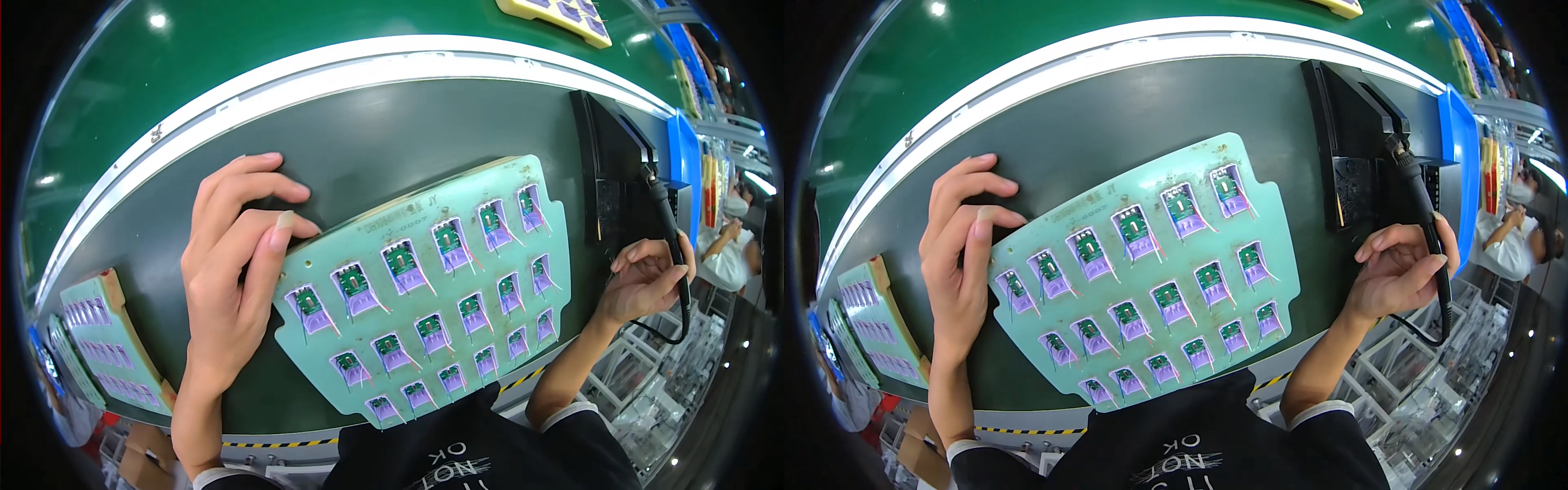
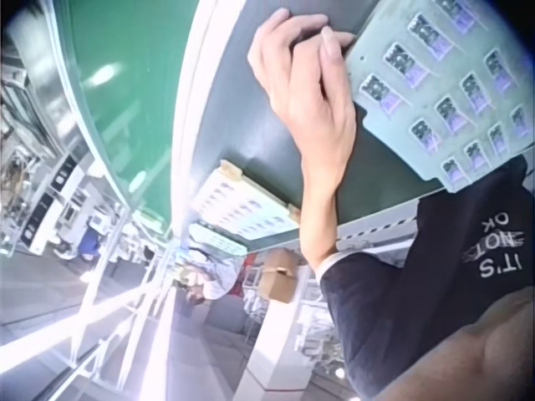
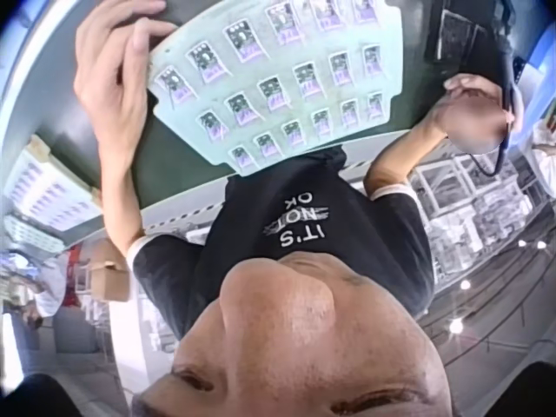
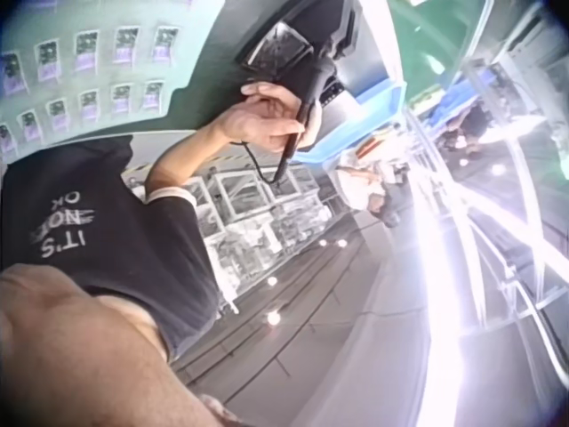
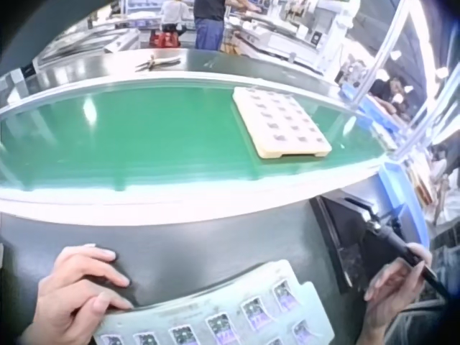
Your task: Soldering electronic components onto a circuit board panel at a factory workstation.
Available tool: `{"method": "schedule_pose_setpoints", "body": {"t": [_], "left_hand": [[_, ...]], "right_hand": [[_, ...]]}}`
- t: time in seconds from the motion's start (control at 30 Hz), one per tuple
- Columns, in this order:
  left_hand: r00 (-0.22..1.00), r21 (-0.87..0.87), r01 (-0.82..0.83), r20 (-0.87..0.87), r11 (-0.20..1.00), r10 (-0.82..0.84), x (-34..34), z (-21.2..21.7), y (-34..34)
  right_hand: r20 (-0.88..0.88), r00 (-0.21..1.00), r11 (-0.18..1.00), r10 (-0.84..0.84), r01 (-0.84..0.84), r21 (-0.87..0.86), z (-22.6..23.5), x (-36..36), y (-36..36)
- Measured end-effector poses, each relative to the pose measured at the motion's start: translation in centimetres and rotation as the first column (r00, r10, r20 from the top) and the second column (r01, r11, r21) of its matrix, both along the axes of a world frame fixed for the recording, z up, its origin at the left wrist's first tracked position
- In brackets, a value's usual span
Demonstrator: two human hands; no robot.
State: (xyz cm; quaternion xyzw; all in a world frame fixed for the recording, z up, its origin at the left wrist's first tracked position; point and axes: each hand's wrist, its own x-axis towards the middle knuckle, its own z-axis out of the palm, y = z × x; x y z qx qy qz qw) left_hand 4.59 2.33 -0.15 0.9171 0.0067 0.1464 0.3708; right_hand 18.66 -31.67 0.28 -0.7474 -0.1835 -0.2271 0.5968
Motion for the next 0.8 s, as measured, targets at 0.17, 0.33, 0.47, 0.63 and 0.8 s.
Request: {"method": "schedule_pose_setpoints", "body": {"t": [0.17, 0.33, 0.47, 0.63, 0.8], "left_hand": [[1.000, 0.024, -0.027, -0.010, 0.999, 0.027, 0.09, 0.05, -0.32], [0.999, 0.000, -0.009, -0.033, 1.000, 0.009, 0.15, 0.16, -0.32], [0.999, 0.010, -0.002, -0.048, 1.000, 0.003, 0.36, 0.18, -0.27], [0.998, 0.014, -0.019, -0.056, 1.000, 0.019, 0.07, 0.25, 0.05], [0.999, 0.003, 0.015, -0.029, 1.000, -0.015, 0.77, 0.08, -0.39]], "right_hand": [[0.000, 1.000, 1.000, 0.005, -0.005, 0.006, -0.19, 0.03, -0.17], [0.008, 0.999, 0.999, 0.039, -0.039, 0.001, -0.40, 0.07, -0.44], [0.001, 1.000, 1.000, 0.018, -0.018, -0.001, -0.41, 0.06, -0.31], [-0.002, 0.999, 0.999, 0.037, -0.037, -0.001, -0.25, 0.12, -0.09], [-0.007, 0.999, 0.999, 0.049, -0.049, -0.005, -0.09, 0.38, -0.93]]}}
